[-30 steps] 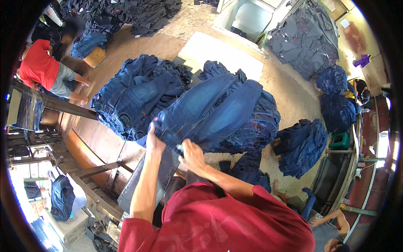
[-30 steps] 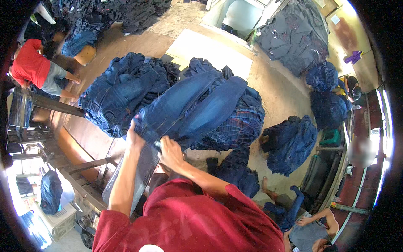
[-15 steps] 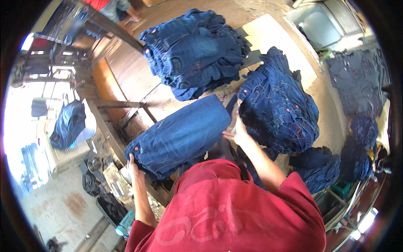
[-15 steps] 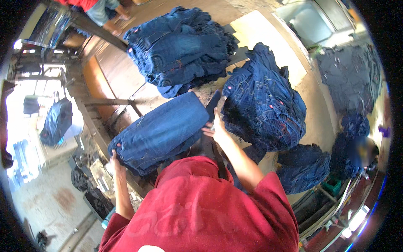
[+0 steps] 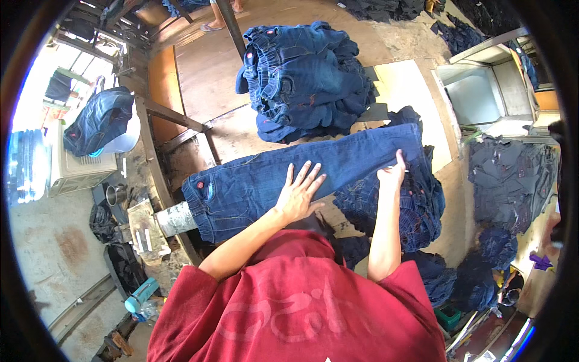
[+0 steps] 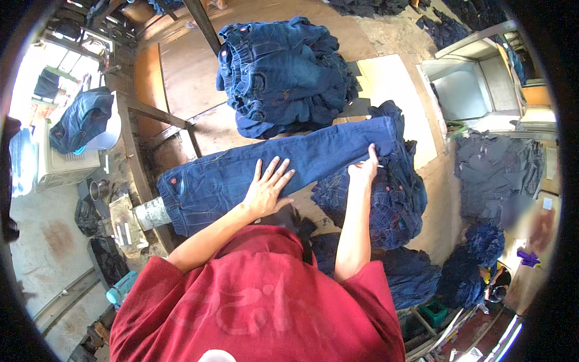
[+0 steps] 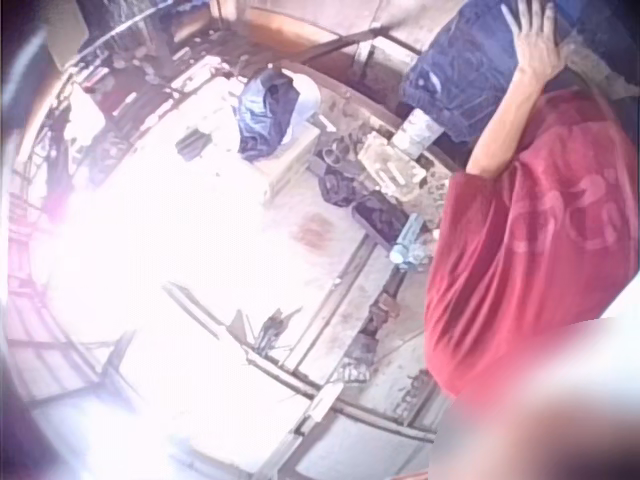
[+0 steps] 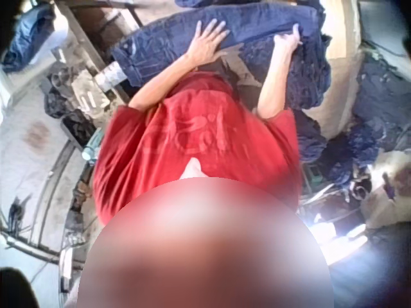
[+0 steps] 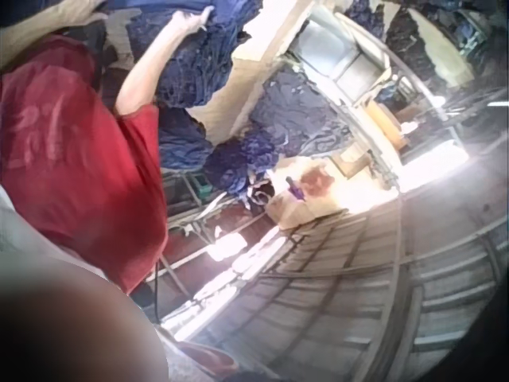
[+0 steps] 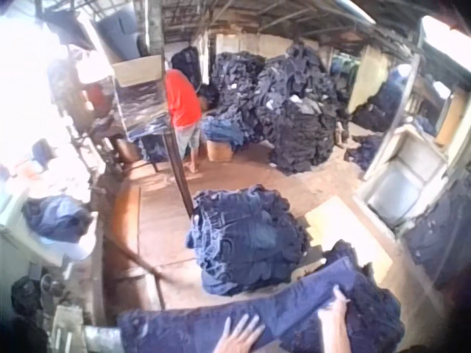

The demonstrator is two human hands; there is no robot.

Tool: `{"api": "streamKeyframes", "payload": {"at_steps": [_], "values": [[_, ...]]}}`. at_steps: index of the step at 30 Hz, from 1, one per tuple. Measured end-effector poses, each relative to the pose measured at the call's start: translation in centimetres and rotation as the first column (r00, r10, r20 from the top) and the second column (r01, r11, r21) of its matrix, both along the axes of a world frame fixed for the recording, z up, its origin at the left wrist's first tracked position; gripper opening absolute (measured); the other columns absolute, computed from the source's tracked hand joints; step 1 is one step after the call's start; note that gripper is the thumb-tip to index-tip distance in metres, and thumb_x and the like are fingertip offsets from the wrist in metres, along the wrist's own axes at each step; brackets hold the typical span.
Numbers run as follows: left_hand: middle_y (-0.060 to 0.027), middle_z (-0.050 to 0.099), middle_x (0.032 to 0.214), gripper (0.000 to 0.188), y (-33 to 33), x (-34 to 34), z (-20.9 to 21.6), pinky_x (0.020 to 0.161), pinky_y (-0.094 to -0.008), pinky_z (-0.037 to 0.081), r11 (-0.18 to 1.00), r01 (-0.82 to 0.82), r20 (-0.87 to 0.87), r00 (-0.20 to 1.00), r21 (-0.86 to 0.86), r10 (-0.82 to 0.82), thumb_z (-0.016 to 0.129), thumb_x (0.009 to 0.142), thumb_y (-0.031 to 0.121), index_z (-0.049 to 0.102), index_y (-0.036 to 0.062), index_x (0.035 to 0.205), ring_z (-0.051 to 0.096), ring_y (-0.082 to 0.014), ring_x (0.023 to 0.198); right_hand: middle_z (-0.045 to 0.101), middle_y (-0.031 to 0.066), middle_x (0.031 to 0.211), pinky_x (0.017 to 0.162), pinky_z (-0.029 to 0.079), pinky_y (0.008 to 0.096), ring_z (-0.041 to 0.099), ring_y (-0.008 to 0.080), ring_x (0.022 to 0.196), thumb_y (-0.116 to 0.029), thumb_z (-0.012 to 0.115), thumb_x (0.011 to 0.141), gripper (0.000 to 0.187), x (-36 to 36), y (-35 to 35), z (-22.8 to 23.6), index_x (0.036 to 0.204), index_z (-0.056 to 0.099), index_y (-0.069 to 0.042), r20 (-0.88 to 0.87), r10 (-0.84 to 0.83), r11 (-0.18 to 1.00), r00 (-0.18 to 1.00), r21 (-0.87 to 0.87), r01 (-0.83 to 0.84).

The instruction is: The person repeatedly picks up denim jeans from a pile, places them on a cylindrical roller, and uses a small handheld tool to scrape the fabric surface. After treating one pair, they move it aside and repeat the process with another pair.

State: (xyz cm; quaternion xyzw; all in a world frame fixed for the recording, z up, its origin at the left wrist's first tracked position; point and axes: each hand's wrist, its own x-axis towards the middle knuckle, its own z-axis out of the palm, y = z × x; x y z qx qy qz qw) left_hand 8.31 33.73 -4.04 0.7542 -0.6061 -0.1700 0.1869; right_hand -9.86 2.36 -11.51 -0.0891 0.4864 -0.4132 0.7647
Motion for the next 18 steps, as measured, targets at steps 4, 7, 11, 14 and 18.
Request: {"api": "streamKeyframes", "payload": {"at_steps": [4,7,11,14,18], "values": [[-0.0088,0.021,0.182,0.098,-2.9,-1.7,-3.2,0.128,-0.0787,0.009,0.991,0.098,0.155,0.981,0.096,-0.112,0.072,0.092,0.062,0.035,0.0193,0.172,0.009,-0.043,0.169,0.072,0.0137,0.131,0.109,0.056,0.0473,0.069,0.0269,0.118,-0.013,0.09,0.091,0.039,-0.8,-1.7,7.0,0.123,0.07,-0.002,-0.211,-0.256,0.907,0.943,-0.39,0.159],[-0.0075,0.022,0.182,0.101,-5.1,-1.9,-3.7,0.129,-0.0777,0.008,0.986,0.148,0.199,0.967,0.08,-0.161,0.072,0.091,0.065,0.033,0.0204,0.172,0.01,-0.0425,0.168,0.074,0.0123,0.109,0.096,0.06,0.0408,0.071,0.0232,0.098,-0.011,0.09,0.092,0.023,-0.3,-1.6,10.6,0.1,0.069,-0.004,-0.287,-0.392,0.82,0.874,-0.539,0.191],[-0.0095,0.024,0.181,0.109,-8.3,-2.9,-2.9,0.132,-0.0719,0.01,0.958,0.287,0.098,0.952,0.027,-0.288,0.078,0.088,0.062,0.027,0.02,0.174,0.017,-0.0359,0.168,0.067,0.0066,0.088,0.071,0.06,0.0381,0.064,0.0171,0.075,-0.012,0.09,0.093,0.044,0.9,-2.5,16.7,0.075,0.049,-0.012,-0.391,-0.545,0.722,0.742,-0.669,0.178],[-0.0208,0.03,0.176,0.114,-7.8,-5.1,-2.6,0.135,-0.0639,0.013,0.99,0.056,0.039,0.998,-0.128,-0.051,0.085,0.081,0.045,0.03,0.002,0.17,0.022,-0.0392,0.167,0.066,0.0027,0.083,0.066,0.056,0.0337,0.061,0.0128,0.069,-0.008,0.084,0.098,0.046,3.1,-0.2,21.5,0.072,0.046,-0.014,-0.382,-0.464,0.61,0.8,-0.792,-0.024],[-0.022,0.036,0.173,0.076,-4.4,-7.6,-3.5,0.134,-0.0649,0.016,0.998,0.009,0.157,0.987,0.056,-0.018,0.063,0.096,0.038,0.05,-0.0043,0.159,0.024,-0.0415,0.165,0.073,0.0061,0.09,0.077,0.056,0.0291,0.067,0.0124,0.078,-0.005,0.08,0.1,0.038,9.2,8.3,25.3,0.075,0.051,-0.011,-0.515,-0.342,0.464,0.786,-0.82,-0.336]]}}
